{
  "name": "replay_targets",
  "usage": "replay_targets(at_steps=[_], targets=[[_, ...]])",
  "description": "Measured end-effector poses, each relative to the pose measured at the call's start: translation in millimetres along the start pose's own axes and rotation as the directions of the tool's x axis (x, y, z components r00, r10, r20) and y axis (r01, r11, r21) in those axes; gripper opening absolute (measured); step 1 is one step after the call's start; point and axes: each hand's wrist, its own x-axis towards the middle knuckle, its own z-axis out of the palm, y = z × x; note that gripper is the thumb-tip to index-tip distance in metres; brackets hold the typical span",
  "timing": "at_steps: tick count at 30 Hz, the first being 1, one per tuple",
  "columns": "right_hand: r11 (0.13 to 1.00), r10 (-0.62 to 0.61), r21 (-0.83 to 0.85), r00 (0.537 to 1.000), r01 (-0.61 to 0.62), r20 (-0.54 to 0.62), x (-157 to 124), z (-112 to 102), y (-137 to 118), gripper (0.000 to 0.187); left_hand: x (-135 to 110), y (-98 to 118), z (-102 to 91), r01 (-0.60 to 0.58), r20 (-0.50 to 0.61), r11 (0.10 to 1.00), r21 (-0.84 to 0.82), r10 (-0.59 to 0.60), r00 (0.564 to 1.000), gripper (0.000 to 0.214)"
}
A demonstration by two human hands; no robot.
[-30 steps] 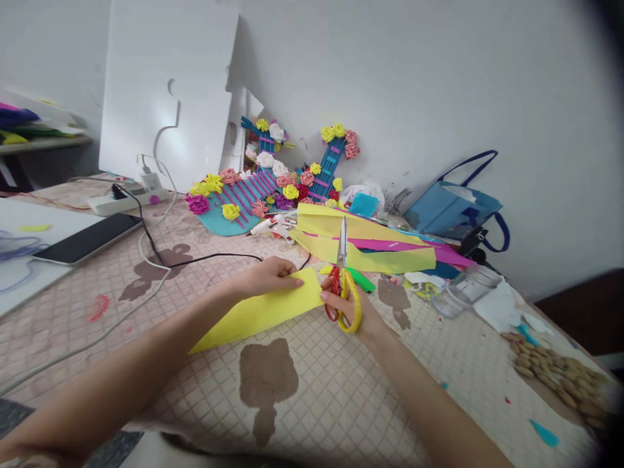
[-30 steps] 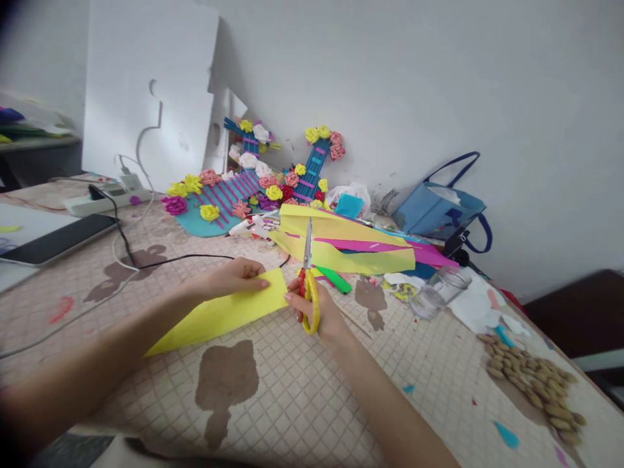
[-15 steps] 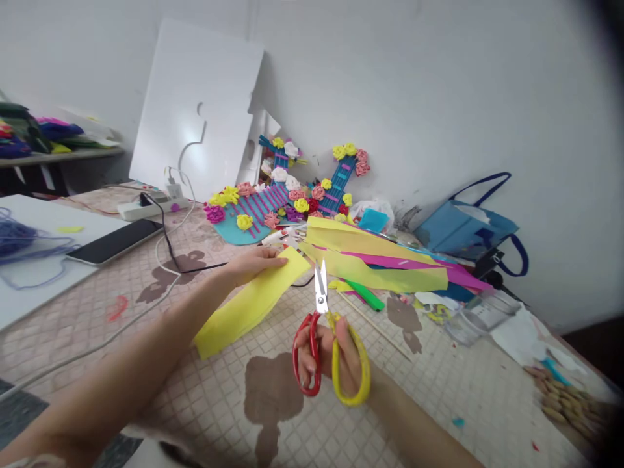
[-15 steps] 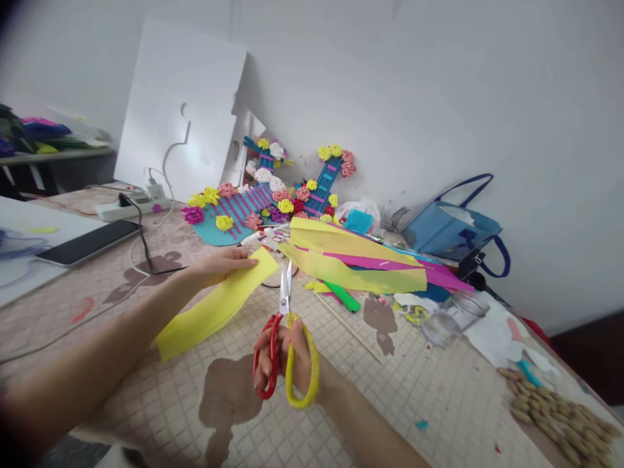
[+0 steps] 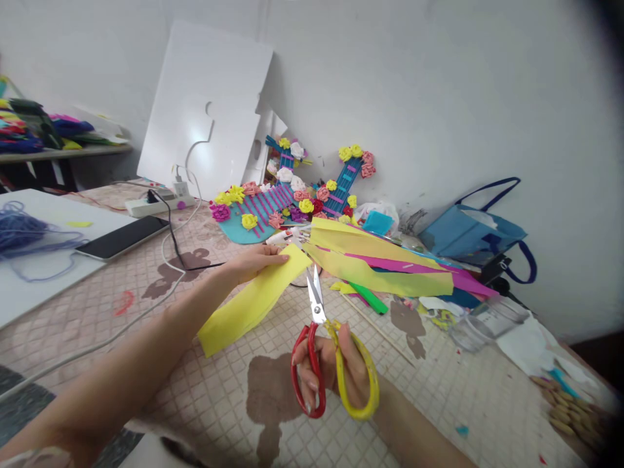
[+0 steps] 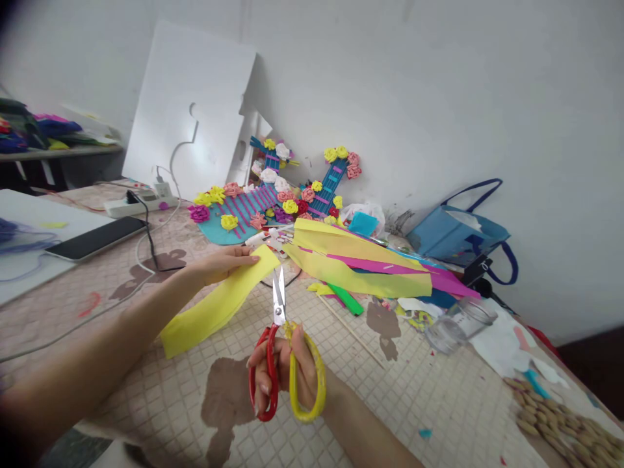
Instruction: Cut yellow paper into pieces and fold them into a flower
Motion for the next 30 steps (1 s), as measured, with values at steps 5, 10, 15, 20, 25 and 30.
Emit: replay_targets(at_steps=[5, 10, 15, 20, 25, 30], targets=[[1.000, 0.004, 0.001, 1.000, -0.004, -0.005, 2, 0, -3, 0.077, 0, -1, 0.0, -0.010, 0.036, 1.000, 0.008, 0.010, 0.999, 0.031], [1.000, 0.012, 0.020, 1.000, -0.013, 0.006, 1, 4, -10, 0.076, -1, -2, -0.1, -0.025, 0.068, 0.998, 0.055, 0.021, 0.997, 0.030], [0.997, 0.057, 0.047, 0.997, -0.059, 0.044, -5, 3, -14, 0.077, -1, -6, 0.3, -0.022, 0.129, 0.996, 0.091, 0.010, 0.992, 0.029], [0.997, 0.067, 0.039, 0.997, -0.068, 0.038, -9, 0, -16, 0.082, -1, -8, 1.1, 0.003, 0.150, 0.994, 0.107, -0.019, 0.989, 0.026], [0.996, 0.081, 0.031, 0.996, -0.083, 0.041, -14, -6, -14, 0.082, 0, -10, 0.8, 0.009, 0.185, 0.995, 0.100, -0.027, 0.982, 0.025], [0.993, 0.102, 0.048, 0.994, -0.104, 0.039, -18, -7, -13, 0.087, -1, -11, 1.3, 0.015, 0.227, 0.996, 0.083, -0.033, 0.973, 0.027]])
